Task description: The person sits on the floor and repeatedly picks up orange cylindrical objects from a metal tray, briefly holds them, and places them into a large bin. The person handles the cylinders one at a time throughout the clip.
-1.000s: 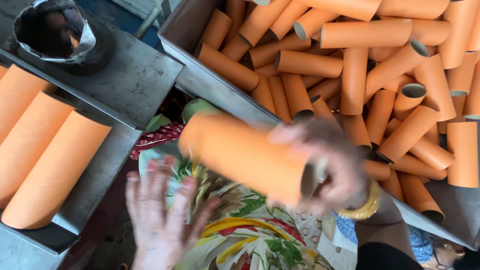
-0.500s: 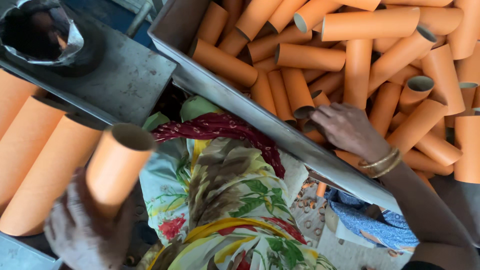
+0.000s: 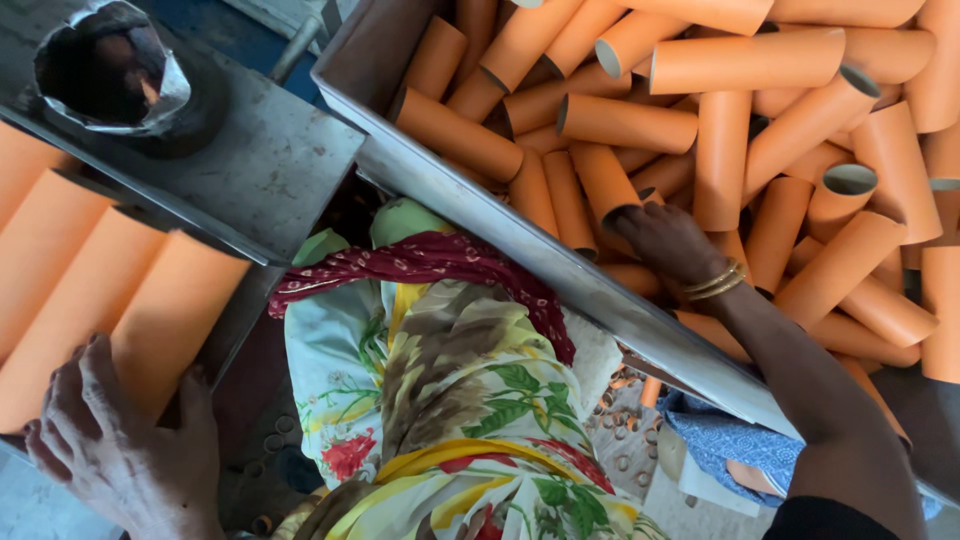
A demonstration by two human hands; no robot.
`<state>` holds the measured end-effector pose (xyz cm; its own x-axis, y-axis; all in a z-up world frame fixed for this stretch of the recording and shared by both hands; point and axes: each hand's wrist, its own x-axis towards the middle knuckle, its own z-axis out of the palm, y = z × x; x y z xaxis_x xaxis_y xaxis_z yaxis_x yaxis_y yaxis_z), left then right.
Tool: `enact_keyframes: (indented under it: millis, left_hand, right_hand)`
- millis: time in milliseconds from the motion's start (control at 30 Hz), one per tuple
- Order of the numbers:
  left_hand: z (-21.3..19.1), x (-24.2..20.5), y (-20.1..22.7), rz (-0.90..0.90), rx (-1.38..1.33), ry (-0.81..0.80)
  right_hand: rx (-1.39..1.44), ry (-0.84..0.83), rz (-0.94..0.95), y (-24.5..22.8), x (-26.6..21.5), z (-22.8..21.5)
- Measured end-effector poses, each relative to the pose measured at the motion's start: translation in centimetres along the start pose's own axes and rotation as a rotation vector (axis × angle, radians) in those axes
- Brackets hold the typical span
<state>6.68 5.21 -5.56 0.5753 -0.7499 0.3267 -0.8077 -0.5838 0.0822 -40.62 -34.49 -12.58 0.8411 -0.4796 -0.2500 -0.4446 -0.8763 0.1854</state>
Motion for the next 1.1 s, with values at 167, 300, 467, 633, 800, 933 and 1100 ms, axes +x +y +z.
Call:
enact_keyframes:
  millis: [167, 300, 467, 633, 800, 933, 1100]
  left_hand:
    - [-1.4, 0.6, 1.1, -0.041, -0.058, -0.002]
    - [-2.8, 1.9, 3.2, -0.06, -0.314, -0.035]
    - [-4.8, 3.4, 6.5, 0.046, -0.549, -0.124]
    - [-7.6, 4.2, 9.6, 0.28, -0.869, -0.097]
    - [-8.7, 4.5, 10.5, 0.475, -0.905, -0.208]
    - [-7.5, 3.8, 10.2, 0.309, -1.077, -0.668]
    - [-5.8, 2.2, 7.3, 0.159, -0.6, -0.335]
  right_hand:
    - [0.04, 0.239, 0.161, 1.6, -0.5, -4.8]
    - [0.263, 0.54, 0.343, 0.7, -3.0, -10.7]
    - [0.284, 0.85, 0.356, -2.7, -6.2, -17.3]
    - [0.44, 1.054, 0.151, -9.1, -6.1, -21.4]
    - [1.48, 0.841, -0.285, -15.2, -2.9, -21.3]
    - [1.079, 0.513, -0.393, -15.8, -0.2, -20.5]
    - [1.097, 0.554, -0.243, -17.3, 2.4, -20.3]
